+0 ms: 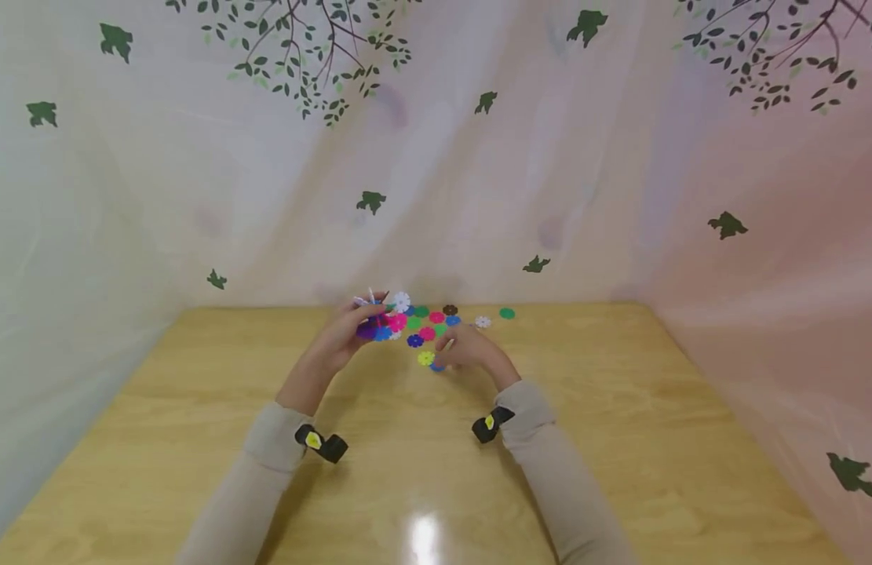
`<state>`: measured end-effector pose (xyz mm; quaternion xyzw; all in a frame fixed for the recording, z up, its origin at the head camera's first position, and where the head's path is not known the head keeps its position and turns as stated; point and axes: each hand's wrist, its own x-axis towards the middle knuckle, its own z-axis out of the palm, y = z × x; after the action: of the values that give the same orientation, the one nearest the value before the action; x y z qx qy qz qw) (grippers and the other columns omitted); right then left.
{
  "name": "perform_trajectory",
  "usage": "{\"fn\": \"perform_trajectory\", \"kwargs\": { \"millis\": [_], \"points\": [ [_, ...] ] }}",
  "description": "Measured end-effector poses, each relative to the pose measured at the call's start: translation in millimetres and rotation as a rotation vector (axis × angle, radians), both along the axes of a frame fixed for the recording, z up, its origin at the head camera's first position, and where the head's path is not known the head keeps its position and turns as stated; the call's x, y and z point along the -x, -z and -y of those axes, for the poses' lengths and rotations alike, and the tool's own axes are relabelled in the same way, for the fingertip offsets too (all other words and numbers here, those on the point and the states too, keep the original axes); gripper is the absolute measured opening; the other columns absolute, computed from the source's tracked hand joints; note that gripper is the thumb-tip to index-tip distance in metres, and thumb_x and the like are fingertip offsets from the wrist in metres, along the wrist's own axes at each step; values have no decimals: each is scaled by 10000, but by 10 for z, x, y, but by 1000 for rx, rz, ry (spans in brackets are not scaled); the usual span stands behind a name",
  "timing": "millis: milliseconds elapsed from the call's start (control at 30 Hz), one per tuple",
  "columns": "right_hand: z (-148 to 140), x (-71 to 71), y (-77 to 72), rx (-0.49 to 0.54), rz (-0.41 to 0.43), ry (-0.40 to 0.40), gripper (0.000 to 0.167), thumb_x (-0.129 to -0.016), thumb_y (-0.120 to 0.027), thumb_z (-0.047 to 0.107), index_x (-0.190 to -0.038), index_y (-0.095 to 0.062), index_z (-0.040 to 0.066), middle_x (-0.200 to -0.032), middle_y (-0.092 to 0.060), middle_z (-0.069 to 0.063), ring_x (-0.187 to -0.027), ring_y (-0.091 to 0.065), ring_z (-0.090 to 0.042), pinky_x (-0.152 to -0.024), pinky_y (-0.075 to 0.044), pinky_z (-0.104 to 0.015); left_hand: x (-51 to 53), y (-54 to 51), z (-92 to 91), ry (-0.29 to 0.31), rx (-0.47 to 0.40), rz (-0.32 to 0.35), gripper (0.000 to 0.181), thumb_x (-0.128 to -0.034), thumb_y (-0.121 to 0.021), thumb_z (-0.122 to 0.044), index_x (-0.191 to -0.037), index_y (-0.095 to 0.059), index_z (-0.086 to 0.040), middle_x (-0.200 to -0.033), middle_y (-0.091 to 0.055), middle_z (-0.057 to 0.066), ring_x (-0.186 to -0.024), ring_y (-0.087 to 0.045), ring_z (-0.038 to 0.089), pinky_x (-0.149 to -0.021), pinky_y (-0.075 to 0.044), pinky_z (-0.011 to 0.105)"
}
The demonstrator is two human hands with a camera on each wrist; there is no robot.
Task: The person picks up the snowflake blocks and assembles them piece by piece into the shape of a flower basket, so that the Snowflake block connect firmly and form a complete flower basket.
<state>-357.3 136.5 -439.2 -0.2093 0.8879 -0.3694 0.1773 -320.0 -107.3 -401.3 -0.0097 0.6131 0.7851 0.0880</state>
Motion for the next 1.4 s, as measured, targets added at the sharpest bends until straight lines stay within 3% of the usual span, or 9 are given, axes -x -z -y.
{"fn": "perform_trajectory", "kwargs": {
  "millis": [233, 400, 533, 633, 767, 867, 1000, 1167, 1400],
  "points": [
    [111, -40, 81, -79, -43, 60, 250, -838, -826, 109, -1030, -704, 6, -875, -668, -72, -693, -583, -129, -621, -501, -239, -1, 10, 20, -48, -37, -15, 250, -967, -666, -73, -1197, -568, -58, -1282, -552, 73, -923, -620, 82, -747, -550, 181],
    [147, -70, 30, -126, -100, 70, 231, -789, -842, 70, -920, -656, 30, -888, -666, -84, -786, -591, -184, -663, -490, -270, 26, 4, 11, -52, -94, -17, 381, -964, -651, -34, -1336, -571, -19, -1283, -584, 69, -886, -641, 70, -720, -560, 181],
    [61, -84, -61, -112, -127, 113, 186, -799, -805, 12, -923, -666, 10, -911, -682, -118, -807, -627, -214, -667, -507, -275, 21, 10, -53, -28, -117, -35, 451, -969, -626, -6, -1409, -523, 5, -1341, -571, 88, -915, -632, 62, -733, -554, 177],
    [-11, -88, -181, -14, -163, 158, 134, -865, -752, 11, -972, -677, -19, -897, -688, -138, -779, -645, -208, -648, -515, -265, 11, 13, -95, -24, -121, -42, 416, -968, -617, 10, -1376, -538, -2, -1313, -583, 96, -928, -625, 67, -740, -547, 179],
    [-44, -134, -372, 270, -275, 208, 151, -933, -710, 35, -1052, -677, -51, -927, -702, -189, -764, -663, -178, -655, -557, -249, -13, 18, -128, -23, -116, -27, 324, -971, -624, -8, -1290, -573, -37, -1231, -607, 67, -911, -626, 77, -718, -543, 187],
    [2, -207, -494, 492, -346, 216, 176, -941, -714, 43, -1070, -674, -70, -966, -711, -245, -757, -696, -159, -684, -608, -273, -31, 18, -135, -1, -104, -16, 352, -977, -638, -50, -1322, -571, -41, -1215, -606, 61, -924, -635, 87, -730, -553, 189],
    [115, -315, -604, 661, -373, 224, 187, -934, -726, 48, -1063, -675, -77, -984, -710, -267, -745, -722, -151, -709, -635, -341, -42, 11, -146, 40, -57, -21, 426, -987, -646, -109, -1396, -549, -45, -1217, -611, 66, -933, -646, 91, -740, -560, 196],
    [250, -404, -648, 689, -434, 247, 184, -922, -744, 59, -1041, -690, -70, -950, -710, -259, -728, -713, -220, -681, -620, -282, -57, -4, -155, 69, -18, -43, 414, -985, -650, -126, -1376, -560, -26, -1157, -634, 30, -905, -647, 74, -730, -552, 200],
    [303, -467, -619, 604, -522, 257, 177, -919, -742, 44, -1037, -697, -80, -915, -710, -263, -728, -674, -270, -643, -539, -145, -96, -7, -218, 94, 4, -57, 387, -983, -665, -124, -1345, -584, -14, -1097, -649, -3, -936, -644, 85, -757, -547, 189]
  ]
}}
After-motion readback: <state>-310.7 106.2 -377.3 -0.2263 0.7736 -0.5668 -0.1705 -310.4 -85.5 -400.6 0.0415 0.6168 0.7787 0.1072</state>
